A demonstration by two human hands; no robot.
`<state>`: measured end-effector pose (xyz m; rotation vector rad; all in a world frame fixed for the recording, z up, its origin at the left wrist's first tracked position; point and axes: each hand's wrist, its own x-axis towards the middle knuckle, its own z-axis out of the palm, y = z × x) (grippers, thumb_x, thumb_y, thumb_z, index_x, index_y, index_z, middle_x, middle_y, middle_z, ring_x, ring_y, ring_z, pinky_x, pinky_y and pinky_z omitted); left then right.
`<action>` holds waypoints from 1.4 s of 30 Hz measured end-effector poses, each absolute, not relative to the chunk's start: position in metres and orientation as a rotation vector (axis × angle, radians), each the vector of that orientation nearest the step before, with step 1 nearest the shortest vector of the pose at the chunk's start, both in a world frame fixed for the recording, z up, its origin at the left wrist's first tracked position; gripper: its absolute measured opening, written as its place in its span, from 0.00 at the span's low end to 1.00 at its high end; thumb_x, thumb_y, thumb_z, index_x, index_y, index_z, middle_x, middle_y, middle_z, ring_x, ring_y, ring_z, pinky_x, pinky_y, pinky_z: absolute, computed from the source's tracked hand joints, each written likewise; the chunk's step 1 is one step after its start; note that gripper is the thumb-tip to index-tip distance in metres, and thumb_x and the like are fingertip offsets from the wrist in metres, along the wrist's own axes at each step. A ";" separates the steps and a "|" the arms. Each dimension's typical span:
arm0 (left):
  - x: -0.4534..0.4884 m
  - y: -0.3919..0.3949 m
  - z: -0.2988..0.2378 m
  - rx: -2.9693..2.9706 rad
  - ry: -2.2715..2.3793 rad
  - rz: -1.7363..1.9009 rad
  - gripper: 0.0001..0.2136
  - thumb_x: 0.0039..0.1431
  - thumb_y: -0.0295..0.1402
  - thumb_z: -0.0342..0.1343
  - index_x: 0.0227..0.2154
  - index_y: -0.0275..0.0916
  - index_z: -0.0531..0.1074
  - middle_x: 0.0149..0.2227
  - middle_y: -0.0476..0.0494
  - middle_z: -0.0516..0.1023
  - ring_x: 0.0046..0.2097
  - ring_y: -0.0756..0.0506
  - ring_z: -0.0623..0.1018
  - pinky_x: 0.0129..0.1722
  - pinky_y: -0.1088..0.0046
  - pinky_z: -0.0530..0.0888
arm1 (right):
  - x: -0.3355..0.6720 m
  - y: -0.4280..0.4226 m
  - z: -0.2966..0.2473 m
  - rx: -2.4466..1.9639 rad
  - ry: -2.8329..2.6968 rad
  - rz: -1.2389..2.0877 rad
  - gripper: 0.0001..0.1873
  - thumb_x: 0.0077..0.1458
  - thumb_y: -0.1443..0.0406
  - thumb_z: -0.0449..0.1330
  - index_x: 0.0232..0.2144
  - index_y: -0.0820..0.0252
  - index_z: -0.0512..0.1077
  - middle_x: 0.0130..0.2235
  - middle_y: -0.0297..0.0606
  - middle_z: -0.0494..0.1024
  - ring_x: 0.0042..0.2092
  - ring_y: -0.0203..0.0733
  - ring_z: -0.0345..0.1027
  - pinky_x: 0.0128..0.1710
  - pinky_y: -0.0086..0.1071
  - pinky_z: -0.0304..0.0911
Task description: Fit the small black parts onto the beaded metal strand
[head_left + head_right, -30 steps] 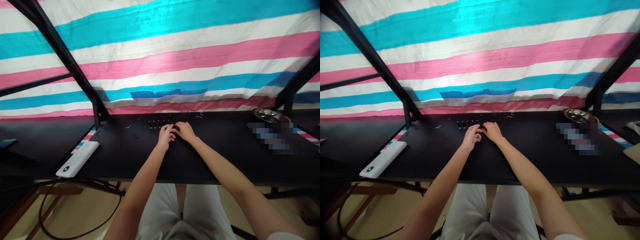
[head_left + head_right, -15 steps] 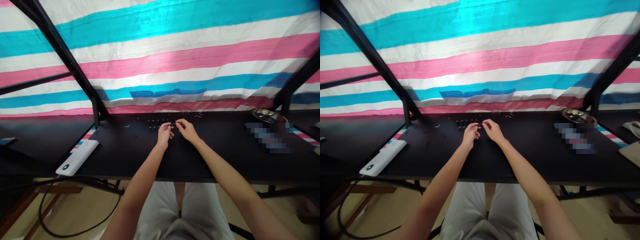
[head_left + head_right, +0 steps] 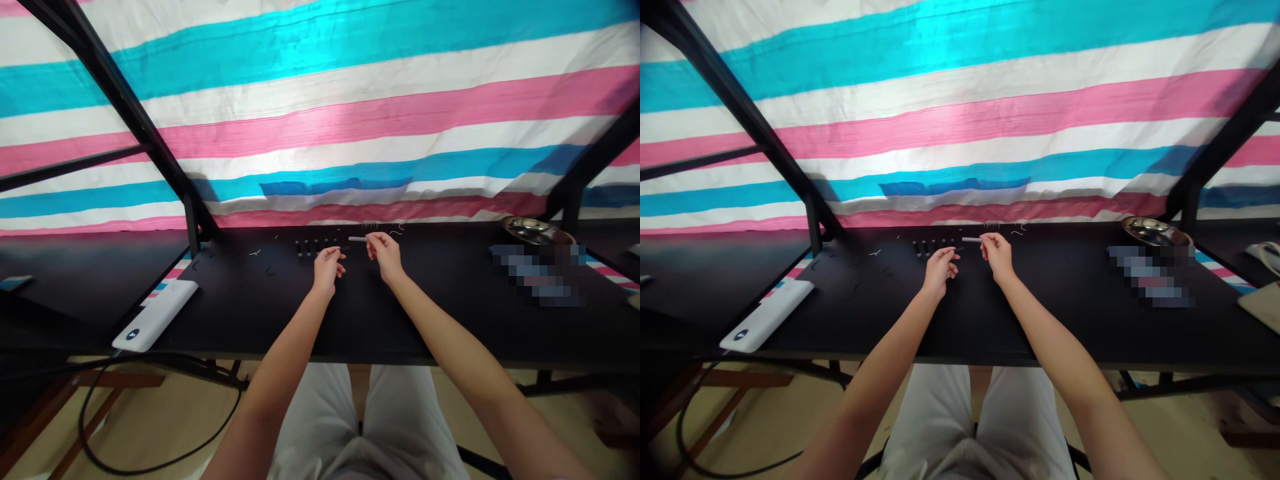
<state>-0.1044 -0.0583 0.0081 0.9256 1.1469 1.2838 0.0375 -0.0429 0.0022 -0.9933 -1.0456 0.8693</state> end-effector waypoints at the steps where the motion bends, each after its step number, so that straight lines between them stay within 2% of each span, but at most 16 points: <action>1: -0.104 -0.059 0.008 0.942 1.145 1.269 0.07 0.55 0.30 0.52 0.37 0.35 0.67 0.28 0.48 0.72 0.16 0.58 0.66 0.13 0.83 0.57 | 0.036 -0.044 0.002 -0.975 -1.060 0.893 0.13 0.46 0.56 0.59 0.27 0.59 0.68 0.21 0.29 0.66 0.20 0.29 0.56 0.18 0.26 0.52; 4: -0.103 -0.060 0.009 0.985 1.108 1.219 0.08 0.53 0.31 0.55 0.35 0.34 0.68 0.27 0.48 0.72 0.16 0.57 0.67 0.13 0.82 0.57 | 0.033 -0.045 0.001 -0.960 -1.186 0.976 0.15 0.45 0.53 0.60 0.28 0.60 0.69 0.21 0.28 0.66 0.19 0.28 0.55 0.18 0.26 0.50; 9: -0.103 -0.060 0.007 0.978 1.095 1.220 0.08 0.49 0.33 0.58 0.30 0.33 0.68 0.22 0.52 0.68 0.15 0.57 0.67 0.13 0.82 0.57 | 0.032 -0.048 -0.004 -1.002 -1.391 1.211 0.20 0.42 0.51 0.62 0.29 0.61 0.68 0.15 0.23 0.60 0.16 0.27 0.49 0.17 0.26 0.46; 14: -0.103 -0.060 0.007 0.984 1.129 1.222 0.10 0.47 0.34 0.59 0.31 0.33 0.70 0.18 0.55 0.64 0.15 0.57 0.66 0.13 0.83 0.57 | 0.035 -0.053 0.001 -1.032 -1.498 1.344 0.19 0.41 0.52 0.63 0.28 0.61 0.67 0.16 0.24 0.61 0.17 0.27 0.49 0.17 0.26 0.44; 18: -0.103 -0.061 0.006 1.144 1.118 1.204 0.10 0.48 0.36 0.58 0.30 0.34 0.71 0.18 0.54 0.65 0.16 0.56 0.65 0.14 0.81 0.57 | 0.040 -0.055 0.007 -1.000 -1.534 1.449 0.18 0.42 0.52 0.63 0.24 0.62 0.67 0.16 0.24 0.60 0.18 0.26 0.48 0.18 0.26 0.43; 22: -0.101 -0.062 0.004 1.422 1.102 1.228 0.09 0.52 0.34 0.54 0.34 0.36 0.72 0.21 0.51 0.69 0.19 0.56 0.65 0.20 0.80 0.62 | 0.050 -0.054 0.010 -0.990 -1.559 1.485 0.17 0.40 0.54 0.65 0.24 0.63 0.68 0.16 0.24 0.59 0.18 0.26 0.48 0.19 0.25 0.43; 25: -0.100 -0.066 0.003 1.706 1.121 1.222 0.09 0.55 0.33 0.51 0.35 0.38 0.73 0.30 0.46 0.74 0.29 0.51 0.72 0.31 0.77 0.68 | 0.060 -0.053 0.012 -1.018 -1.621 1.457 0.17 0.39 0.55 0.65 0.26 0.63 0.69 0.17 0.25 0.61 0.19 0.27 0.51 0.20 0.25 0.46; 27: -0.100 -0.071 0.004 1.907 1.138 1.187 0.11 0.57 0.34 0.47 0.36 0.39 0.74 0.37 0.44 0.75 0.37 0.49 0.73 0.38 0.74 0.68 | 0.066 -0.052 0.013 -1.058 -1.706 1.417 0.16 0.39 0.56 0.65 0.26 0.64 0.70 0.19 0.27 0.65 0.21 0.27 0.55 0.21 0.25 0.50; 29: -0.100 -0.077 0.005 2.072 1.154 1.109 0.13 0.59 0.35 0.44 0.38 0.40 0.73 0.40 0.43 0.75 0.39 0.47 0.73 0.42 0.72 0.68 | 0.072 -0.051 0.014 -1.101 -1.798 1.388 0.15 0.39 0.58 0.65 0.25 0.64 0.71 0.20 0.30 0.69 0.22 0.28 0.58 0.22 0.25 0.53; 32: -0.100 -0.083 0.007 2.192 1.163 0.960 0.15 0.60 0.38 0.44 0.43 0.41 0.72 0.40 0.42 0.75 0.38 0.45 0.73 0.41 0.70 0.68 | 0.077 -0.047 0.012 -1.139 -1.905 1.383 0.10 0.40 0.61 0.63 0.22 0.63 0.70 0.20 0.30 0.70 0.23 0.30 0.61 0.24 0.26 0.57; 36: -0.100 -0.087 0.007 2.158 1.162 0.876 0.21 0.56 0.42 0.49 0.52 0.42 0.65 0.38 0.42 0.75 0.37 0.43 0.74 0.40 0.69 0.68 | 0.077 -0.043 0.008 -1.165 -2.011 1.375 0.03 0.38 0.67 0.60 0.18 0.62 0.68 0.18 0.29 0.69 0.22 0.31 0.61 0.23 0.26 0.58; 39: -0.100 -0.087 0.007 2.075 1.195 0.874 0.25 0.55 0.43 0.50 0.56 0.43 0.60 0.36 0.43 0.75 0.36 0.42 0.75 0.40 0.69 0.67 | 0.078 -0.039 0.010 -1.187 -2.049 1.348 0.04 0.37 0.68 0.59 0.16 0.61 0.67 0.17 0.29 0.69 0.20 0.31 0.61 0.21 0.26 0.57; 42: -0.099 -0.086 0.006 2.028 1.201 0.892 0.24 0.56 0.43 0.48 0.55 0.43 0.60 0.35 0.44 0.76 0.36 0.43 0.75 0.40 0.69 0.67 | 0.089 -0.029 0.012 -1.205 -2.041 1.321 0.07 0.37 0.64 0.61 0.17 0.61 0.68 0.17 0.31 0.70 0.20 0.31 0.61 0.21 0.26 0.58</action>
